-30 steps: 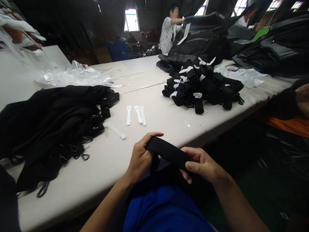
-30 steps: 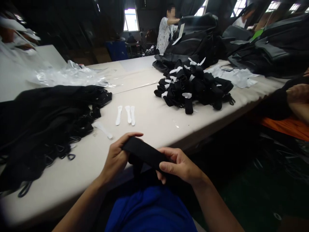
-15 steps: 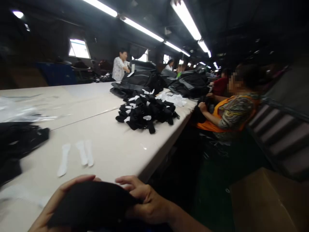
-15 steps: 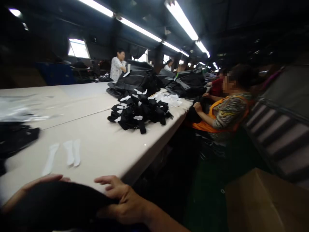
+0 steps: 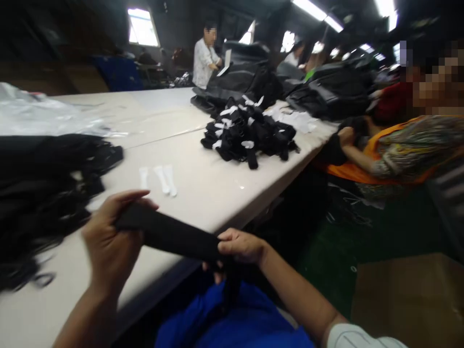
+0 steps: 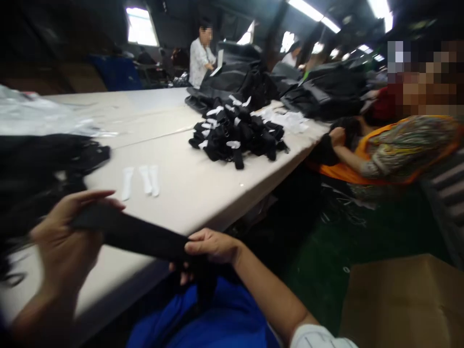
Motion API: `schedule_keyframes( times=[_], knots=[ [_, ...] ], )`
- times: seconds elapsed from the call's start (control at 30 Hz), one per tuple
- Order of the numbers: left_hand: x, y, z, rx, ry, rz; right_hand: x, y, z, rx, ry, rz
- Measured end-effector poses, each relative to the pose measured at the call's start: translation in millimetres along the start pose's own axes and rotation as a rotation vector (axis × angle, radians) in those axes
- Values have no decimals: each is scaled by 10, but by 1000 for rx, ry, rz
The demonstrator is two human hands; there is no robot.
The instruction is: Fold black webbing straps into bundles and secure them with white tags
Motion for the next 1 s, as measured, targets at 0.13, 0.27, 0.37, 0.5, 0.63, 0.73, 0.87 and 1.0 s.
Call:
schedule_keyframes(
  times=[0.13, 0.27, 0.37, 0.5, 0.63, 0.73, 0.87, 1.0],
  knots=[
    [-71, -18, 55, -74, 214, 42, 206, -2, 128, -18, 35, -94],
    [-42, -66, 283, 36, 238, 57, 349, 9, 42, -6, 43, -142],
    [-27, -84, 426, 165, 105, -21, 381, 5, -10, -7, 37, -224],
    [-37, -106, 569, 326, -58, -98, 398, -19, -2, -3, 32, -275],
    [-28, -156, 596, 414, -81, -41, 419, -54, 45, 34, 22, -279],
    [-28, -191, 559, 430, -88, 49, 444, -50, 57, 67, 15, -306],
    [-41, -198, 522, 441, -113, 142, 428, -40, 51, 87, 1, -352],
    [-37, -152, 511, 486, -233, 48, 315, -48, 36, 48, -53, -352]
  ],
)
Point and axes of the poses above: each hand's wrist, its own y-axis towards the middle knuckle, its own x-axis out of the back of the hand, z = x × y, the point moved 1 cm from there along y, towards the middle knuckle, and after that the axes turned 4 degrees about -y, right-handed, at the moved point
